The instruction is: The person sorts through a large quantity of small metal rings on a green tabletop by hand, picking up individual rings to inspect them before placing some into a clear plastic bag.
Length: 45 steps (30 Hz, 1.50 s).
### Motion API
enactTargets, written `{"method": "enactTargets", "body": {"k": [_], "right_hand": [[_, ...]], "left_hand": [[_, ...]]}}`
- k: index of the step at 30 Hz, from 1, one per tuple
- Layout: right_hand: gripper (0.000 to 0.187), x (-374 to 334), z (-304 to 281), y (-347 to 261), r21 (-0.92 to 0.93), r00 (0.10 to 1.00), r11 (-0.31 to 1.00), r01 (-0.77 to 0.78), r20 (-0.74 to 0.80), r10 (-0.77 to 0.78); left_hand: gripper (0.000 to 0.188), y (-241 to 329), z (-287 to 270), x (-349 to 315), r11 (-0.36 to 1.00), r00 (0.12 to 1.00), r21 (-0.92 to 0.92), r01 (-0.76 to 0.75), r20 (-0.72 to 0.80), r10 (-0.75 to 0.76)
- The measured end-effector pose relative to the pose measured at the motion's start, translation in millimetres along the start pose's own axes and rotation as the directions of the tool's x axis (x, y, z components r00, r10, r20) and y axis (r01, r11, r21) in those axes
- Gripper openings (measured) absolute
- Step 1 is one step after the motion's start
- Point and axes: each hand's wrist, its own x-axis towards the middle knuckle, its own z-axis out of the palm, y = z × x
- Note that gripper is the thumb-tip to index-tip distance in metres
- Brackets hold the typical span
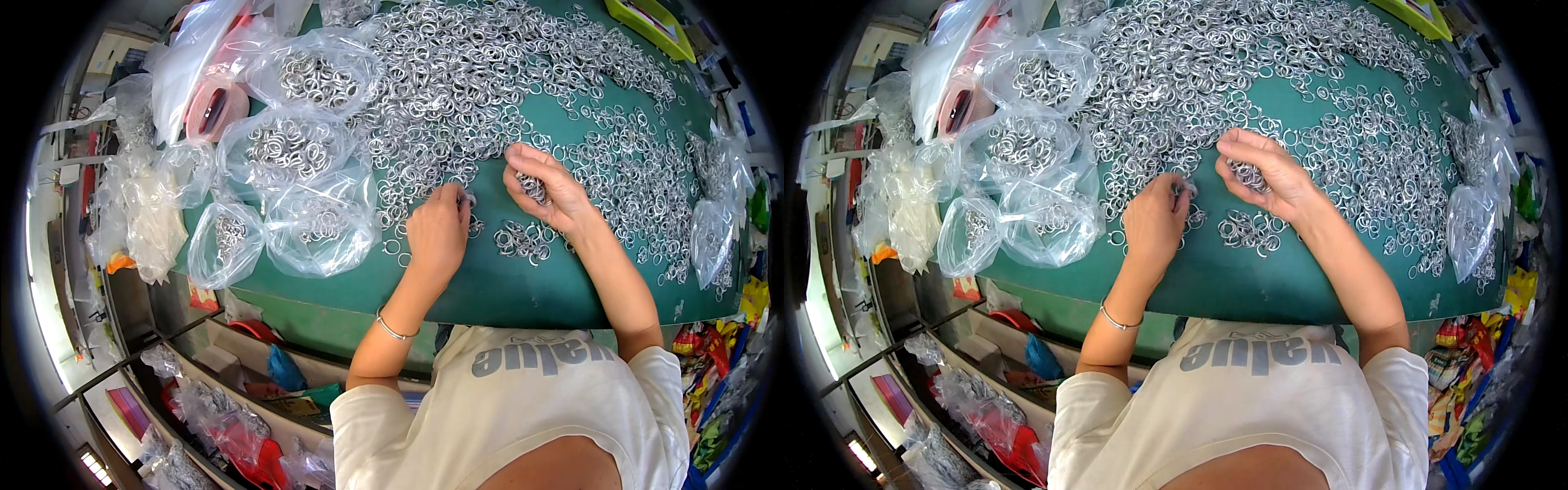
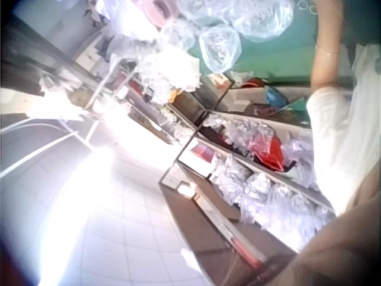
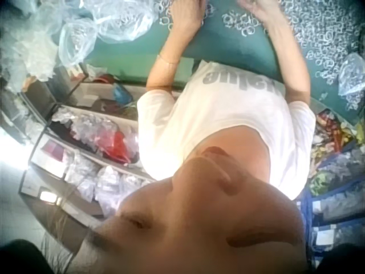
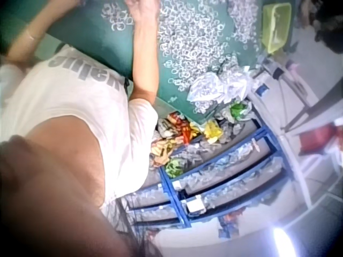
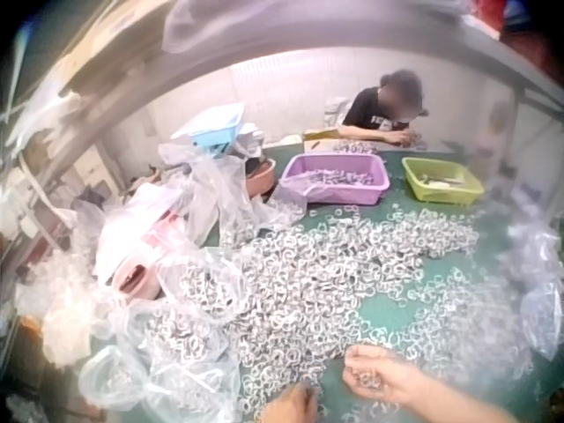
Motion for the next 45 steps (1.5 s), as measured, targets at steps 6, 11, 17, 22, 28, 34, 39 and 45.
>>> {"method": "enactTargets", "body": {"k": [6,11,17,22,28,34,39,45], "right_hand": [[0.019,-10.0,-5.7,8.5,0.066,0.995,0.998,0.001,0.100,-0.008],[0.025,-12.6,0.2,14.4,-0.043,0.992,0.996,-0.076,0.101,0.080],[0.028,-15.1,13.5,18.1,0.141,0.991,0.981,-0.130,0.052,0.124],[0.028,-9.4,-0.7,30.9,0.370,0.968,0.904,-0.214,0.205,0.145],[0.026,-9.3,33.0,28.5,0.496,0.974,0.857,-0.140,-0.086,0.209],[0.027,-12.7,22.8,29.7,-0.070,0.999,0.998,-0.004,-0.042,0.001],[0.027,10.9,24.3,27.6,-0.607,0.967,0.769,0.201,-0.002,-0.254],[0.042,38.3,39.6,42.6,-0.904,0.755,-0.292,0.312,0.422,-0.502]], "left_hand": [[0.012,-1.8,-13.6,-11.8,0.715,0.979,-0.673,0.188,0.068,-0.193],[0.012,-3.4,-21.3,-28.2,-0.048,0.863,-0.872,0.486,0.488,-0.126],[0.024,-10.9,-18.3,-41.6,-0.256,0.869,-0.851,0.458,0.489,-0.070],[0.028,-13.1,-19.7,-47.4,-0.600,0.861,-0.674,0.432,0.506,0.052],[0.023,-16.3,2.2,-58.4,-0.872,0.770,-0.361,0.331,0.638,0.028],[0.018,-5.3,-11.9,-55.1,-0.487,0.849,-0.798,0.356,0.494,-0.189],[0.022,-14.0,-29.8,-41.5,-0.116,0.851,-0.942,0.315,0.334,-0.404],[0.035,-19.7,-24.4,-15.9,0.943,0.943,-0.282,0.177,-0.225,-0.245]]}}
